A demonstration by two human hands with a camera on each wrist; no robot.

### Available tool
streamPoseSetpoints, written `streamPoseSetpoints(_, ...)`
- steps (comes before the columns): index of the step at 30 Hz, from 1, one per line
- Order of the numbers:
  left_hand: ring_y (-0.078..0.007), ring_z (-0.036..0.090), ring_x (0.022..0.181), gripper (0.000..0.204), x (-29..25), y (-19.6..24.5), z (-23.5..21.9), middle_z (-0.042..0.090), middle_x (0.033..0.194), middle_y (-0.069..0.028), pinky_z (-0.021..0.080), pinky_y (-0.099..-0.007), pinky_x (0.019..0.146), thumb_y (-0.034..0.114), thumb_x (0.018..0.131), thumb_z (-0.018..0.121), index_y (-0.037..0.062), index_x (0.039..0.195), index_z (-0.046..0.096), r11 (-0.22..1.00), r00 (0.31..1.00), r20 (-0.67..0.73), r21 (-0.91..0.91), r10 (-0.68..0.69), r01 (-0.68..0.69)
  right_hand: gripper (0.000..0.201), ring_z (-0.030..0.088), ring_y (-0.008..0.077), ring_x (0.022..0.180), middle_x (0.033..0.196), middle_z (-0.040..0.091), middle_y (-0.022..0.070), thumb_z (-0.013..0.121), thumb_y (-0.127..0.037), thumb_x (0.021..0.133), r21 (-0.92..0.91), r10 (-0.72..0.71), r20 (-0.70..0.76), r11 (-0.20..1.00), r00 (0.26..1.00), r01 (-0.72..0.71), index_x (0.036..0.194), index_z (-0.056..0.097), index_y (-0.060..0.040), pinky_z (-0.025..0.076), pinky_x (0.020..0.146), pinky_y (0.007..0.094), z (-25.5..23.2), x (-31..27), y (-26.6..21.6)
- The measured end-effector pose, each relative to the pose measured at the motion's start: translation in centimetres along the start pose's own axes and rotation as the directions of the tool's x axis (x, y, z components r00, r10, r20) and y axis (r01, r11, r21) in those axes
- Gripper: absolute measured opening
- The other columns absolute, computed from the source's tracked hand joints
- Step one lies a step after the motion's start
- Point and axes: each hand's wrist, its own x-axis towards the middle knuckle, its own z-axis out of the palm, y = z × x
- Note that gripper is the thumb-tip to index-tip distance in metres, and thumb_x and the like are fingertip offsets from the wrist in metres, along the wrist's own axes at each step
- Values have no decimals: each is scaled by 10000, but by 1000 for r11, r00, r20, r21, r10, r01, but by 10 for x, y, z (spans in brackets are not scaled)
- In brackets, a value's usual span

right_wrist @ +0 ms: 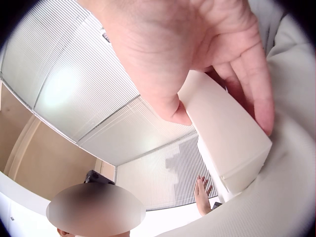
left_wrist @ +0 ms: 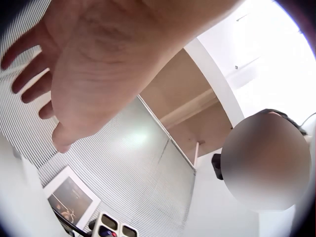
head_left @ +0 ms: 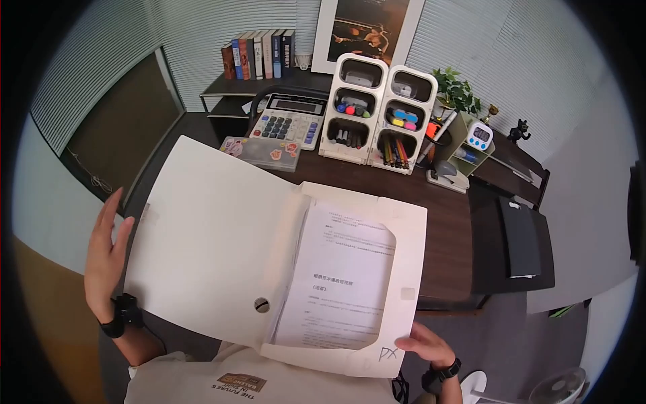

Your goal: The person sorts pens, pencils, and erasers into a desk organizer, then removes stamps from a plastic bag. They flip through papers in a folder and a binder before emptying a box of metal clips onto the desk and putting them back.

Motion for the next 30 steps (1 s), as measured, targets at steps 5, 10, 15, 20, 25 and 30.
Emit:
streamPoseSetpoints(5,-246,580,1305,556,10,-7,-21,662,1323,-230,394,-338,1127,365,1090,509,-30,1481,524,934,803,519,-24,-293,356,660,535,166,1253,1453,563,103,697,-217,1013,18,-4,14,1000,1000,4,1554,404,22,467,1067,343,7,0,-10)
streamPoseSetpoints(10,-206,620,1190,681,2,-4,-24,680,1310,-168,410,-299,1071,445,1064,517,-28,1548,438,871,906,401,-485,138,82,639,541,148,1232,1425,581,88,700,-224,1013,-30,41,14,999,999,-41,1538,428,21,474,1044,333,4,0,-15)
streamPoseSetpoints(15,-136,670,959,988,-15,-10,-14,733,1139,-126,475,-258,849,685,1007,496,-22,1641,224,604,947,255,-792,194,90,644,543,134,1198,1400,593,68,706,-218,1008,-40,-15,22,999,1000,16,1534,426,25,475,1021,320,2,3,-7)
streamPoseSetpoints(20,-180,710,1037,1034,-24,13,-7,738,1126,-140,525,-304,896,700,999,480,-60,1634,182,515,968,154,-857,200,30,671,543,141,1216,1401,596,67,722,-230,991,-21,-27,2,999,1000,27,1534,425,29,472,1032,333,7,2,-10)
streamPoseSetpoints(25,-287,703,1129,915,-35,73,31,678,1283,-244,541,-348,966,640,1039,421,-130,1532,384,304,962,-178,-947,-209,-109,642,538,101,1091,1326,607,27,714,-211,993,-27,43,-17,999,999,-44,1531,443,12,486,929,285,2,2,-6)
streamPoseSetpoints(30,-299,650,1235,780,-70,-83,40,630,1382,-247,513,-367,1043,563,1058,458,-79,1501,480,764,999,53,-645,9,28,646,528,90,1073,1322,601,17,718,-227,1000,-19,30,-31,999,999,-31,1538,439,-5,490,891,270,2,1,-5)
